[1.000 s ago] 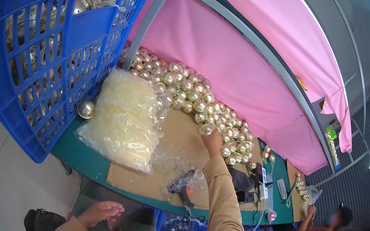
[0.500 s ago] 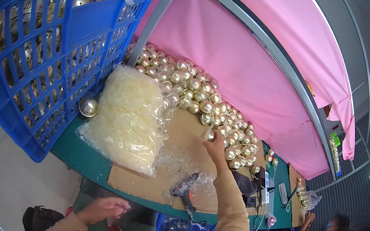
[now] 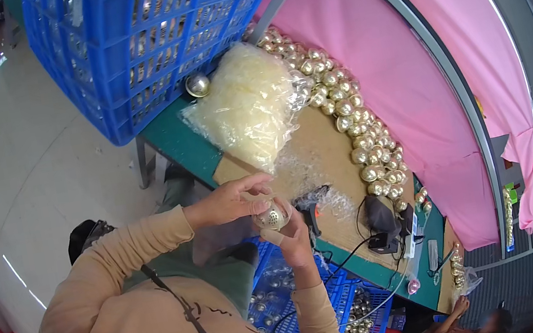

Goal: Assembling Christmas baubles by inserting tops and adding decorative stuffing.

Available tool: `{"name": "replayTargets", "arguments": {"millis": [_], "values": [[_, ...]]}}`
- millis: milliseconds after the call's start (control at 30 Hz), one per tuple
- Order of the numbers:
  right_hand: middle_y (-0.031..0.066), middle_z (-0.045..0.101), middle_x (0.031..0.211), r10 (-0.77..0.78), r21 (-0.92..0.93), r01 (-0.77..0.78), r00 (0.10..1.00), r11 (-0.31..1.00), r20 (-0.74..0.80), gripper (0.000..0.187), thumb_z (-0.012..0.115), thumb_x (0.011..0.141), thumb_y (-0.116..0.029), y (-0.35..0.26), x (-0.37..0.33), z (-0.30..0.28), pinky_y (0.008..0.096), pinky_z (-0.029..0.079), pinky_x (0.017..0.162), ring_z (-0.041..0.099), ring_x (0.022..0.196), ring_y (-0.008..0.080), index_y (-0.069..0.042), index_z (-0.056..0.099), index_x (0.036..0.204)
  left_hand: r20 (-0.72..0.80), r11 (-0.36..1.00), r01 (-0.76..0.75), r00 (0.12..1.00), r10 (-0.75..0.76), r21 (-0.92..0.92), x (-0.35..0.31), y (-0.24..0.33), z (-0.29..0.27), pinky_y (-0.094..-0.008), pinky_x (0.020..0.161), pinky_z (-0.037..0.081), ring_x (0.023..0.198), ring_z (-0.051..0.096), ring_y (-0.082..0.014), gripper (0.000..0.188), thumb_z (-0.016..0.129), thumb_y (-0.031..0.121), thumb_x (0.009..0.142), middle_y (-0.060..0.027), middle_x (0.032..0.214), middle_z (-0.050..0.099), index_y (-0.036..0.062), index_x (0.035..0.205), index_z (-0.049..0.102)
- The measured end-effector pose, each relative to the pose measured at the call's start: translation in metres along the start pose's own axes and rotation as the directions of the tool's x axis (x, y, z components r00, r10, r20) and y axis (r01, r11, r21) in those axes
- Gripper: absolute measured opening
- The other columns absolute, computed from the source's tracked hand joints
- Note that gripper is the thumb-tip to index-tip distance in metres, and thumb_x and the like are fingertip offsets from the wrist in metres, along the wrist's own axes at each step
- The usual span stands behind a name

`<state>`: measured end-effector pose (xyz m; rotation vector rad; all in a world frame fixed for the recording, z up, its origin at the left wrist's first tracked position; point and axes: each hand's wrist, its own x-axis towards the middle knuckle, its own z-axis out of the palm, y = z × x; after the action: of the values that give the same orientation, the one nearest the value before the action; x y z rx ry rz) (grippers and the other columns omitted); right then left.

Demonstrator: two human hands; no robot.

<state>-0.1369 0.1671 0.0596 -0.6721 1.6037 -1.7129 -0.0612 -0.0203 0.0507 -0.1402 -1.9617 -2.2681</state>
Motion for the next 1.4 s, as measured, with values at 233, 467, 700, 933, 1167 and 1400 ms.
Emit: {"name": "replayTargets", "arguments": {"millis": [233,467,700,933,1167,1400], "values": [[0.0112,0.047,0.115,-0.382,-0.751,0.222,0.923,0.622,-0.044,0.064,0.071,0.064,-0.005,0.016,-0.019,0.023,0.0293,0.048,0.077,0.055,0.1,0.0227,-0.004,0.043,0.122,-0.063,0.99,-0.001,0.998,0.01,0.143,-0.034,-0.008,-0.003,-0.0265,0.083,0.042,0.094,0.052,-0.0134,0.055,0.05,0.034,0.093,-0.0083,0.104,0.056,0.001,0.134,0.035],[0.0188,0.044,0.121,-0.441,-0.9,0.259,0.893,0.35,0.086,0.064,0.067,0.063,-0.002,0.019,-0.029,0.036,0.039,0.049,0.077,0.051,0.103,0.0382,-0.008,0.045,0.122,-0.075,0.893,0.09,0.995,-0.063,0.441,-0.043,0.0,0.008,-0.0275,0.069,0.045,0.074,0.054,-0.0133,0.055,0.052,0.03,0.091,-0.0092,0.082,0.058,-0.0004,0.133,0.035],[0.0155,0.045,0.119,-0.4,-0.773,0.289,0.915,0.565,0.05,0.068,0.07,0.064,0.002,0.032,-0.033,0.043,0.0319,0.047,0.083,0.051,0.105,0.0287,-0.004,0.04,0.125,-0.104,0.945,-0.029,0.992,0.067,0.326,-0.045,-0.025,0.005,-0.0309,0.065,0.045,0.07,0.057,-0.0172,0.038,0.05,0.021,0.089,-0.01,0.076,0.059,0.0019,0.122,0.049],[0.0083,0.046,0.119,-0.106,-0.139,0.096,0.992,0.986,-0.071,0.068,0.068,0.072,0.004,0.049,-0.041,0.048,0.0297,0.048,0.085,0.052,0.104,0.0164,-0.005,0.035,0.13,-0.141,0.973,-0.106,0.981,0.136,0.203,-0.052,-0.025,0.006,-0.026,0.067,0.044,0.07,0.05,-0.0089,0.032,0.046,0.012,0.09,-0.0033,0.074,0.055,0.0059,0.121,0.053],[0.0085,0.049,0.116,-0.115,-0.08,0.108,0.988,0.991,-0.098,0.066,0.067,0.073,0.006,0.051,-0.046,0.059,0.0291,0.048,0.085,0.054,0.103,0.0169,-0.005,0.035,0.129,-0.218,0.977,-0.202,0.953,0.211,0.063,-0.056,-0.029,0.007,-0.0224,0.068,0.044,0.074,0.05,-0.0067,0.029,0.047,0.015,0.094,-0.0002,0.077,0.054,0.0029,0.119,0.054],[0.0096,0.051,0.114,-0.05,0.084,0.058,0.994,0.995,-0.093,0.069,0.067,0.067,0.007,0.052,-0.048,0.063,0.031,0.046,0.085,0.055,0.101,0.0211,-0.003,0.036,0.128,-0.151,0.995,-0.034,0.988,0.02,-0.091,-0.062,-0.022,0.001,-0.0217,0.068,0.044,0.075,0.051,-0.0062,0.029,0.049,0.022,0.094,0.0009,0.084,0.056,0.0021,0.114,0.057]]}}
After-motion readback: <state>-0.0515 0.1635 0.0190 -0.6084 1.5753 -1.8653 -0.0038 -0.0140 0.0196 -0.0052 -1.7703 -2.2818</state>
